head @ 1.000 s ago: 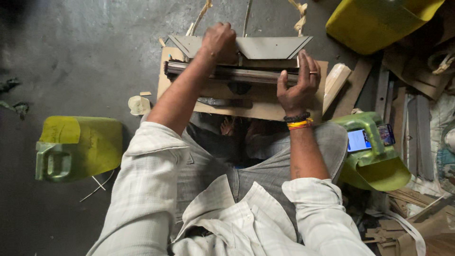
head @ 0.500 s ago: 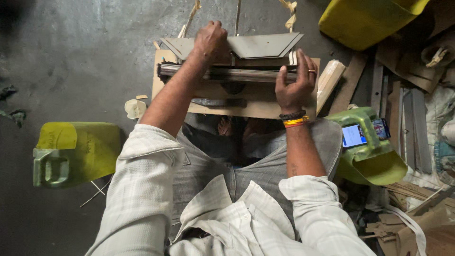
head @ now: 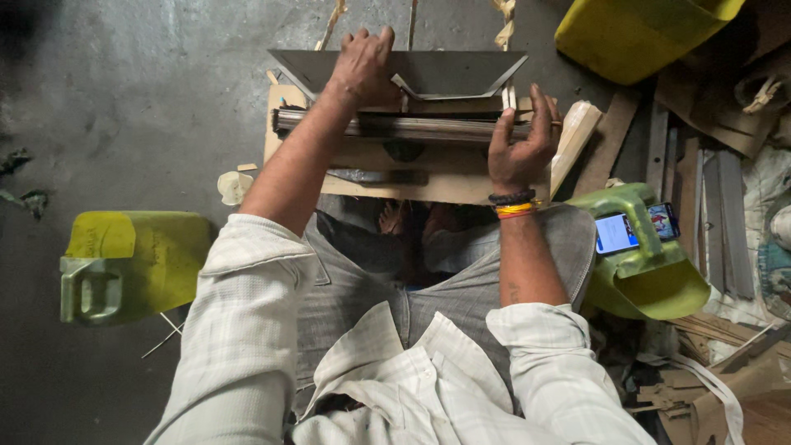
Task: The person sits on the floor and repeatedly sands the edges of thin metal sheets using a sanding block. They pick up each sheet, sand the edges, and place it back into a stack, repeating the process throughout the clip.
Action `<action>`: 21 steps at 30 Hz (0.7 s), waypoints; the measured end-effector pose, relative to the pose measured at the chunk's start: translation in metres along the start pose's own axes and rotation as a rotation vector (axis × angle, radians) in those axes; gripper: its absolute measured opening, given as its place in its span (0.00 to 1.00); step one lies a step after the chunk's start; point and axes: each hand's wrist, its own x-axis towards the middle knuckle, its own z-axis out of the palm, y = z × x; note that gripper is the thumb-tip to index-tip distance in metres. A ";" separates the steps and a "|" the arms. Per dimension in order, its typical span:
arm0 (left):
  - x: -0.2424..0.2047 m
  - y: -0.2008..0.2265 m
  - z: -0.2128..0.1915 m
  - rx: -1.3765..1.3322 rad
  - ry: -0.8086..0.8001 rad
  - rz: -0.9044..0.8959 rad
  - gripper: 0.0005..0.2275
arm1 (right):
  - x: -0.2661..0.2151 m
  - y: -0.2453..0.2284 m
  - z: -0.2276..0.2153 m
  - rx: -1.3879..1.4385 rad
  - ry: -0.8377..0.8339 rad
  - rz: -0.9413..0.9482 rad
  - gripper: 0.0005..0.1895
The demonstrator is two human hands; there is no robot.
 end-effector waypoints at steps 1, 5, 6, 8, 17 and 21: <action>-0.002 -0.001 0.001 -0.071 0.018 0.020 0.39 | 0.001 -0.002 -0.001 -0.001 0.002 -0.003 0.21; -0.009 -0.010 -0.006 -0.186 0.230 0.123 0.29 | 0.007 -0.013 -0.004 0.006 0.003 -0.016 0.20; -0.012 -0.011 -0.010 -0.204 0.256 0.127 0.28 | 0.008 -0.016 -0.006 0.000 0.000 -0.017 0.20; -0.017 -0.016 -0.015 -0.240 0.306 0.129 0.26 | 0.008 -0.019 -0.008 -0.011 -0.010 -0.019 0.21; -0.006 -0.028 0.030 -0.115 0.177 -0.022 0.24 | 0.011 -0.018 -0.008 0.010 0.030 -0.028 0.20; 0.003 -0.029 0.057 -0.126 0.299 0.088 0.24 | 0.014 -0.011 -0.012 0.078 0.064 0.049 0.19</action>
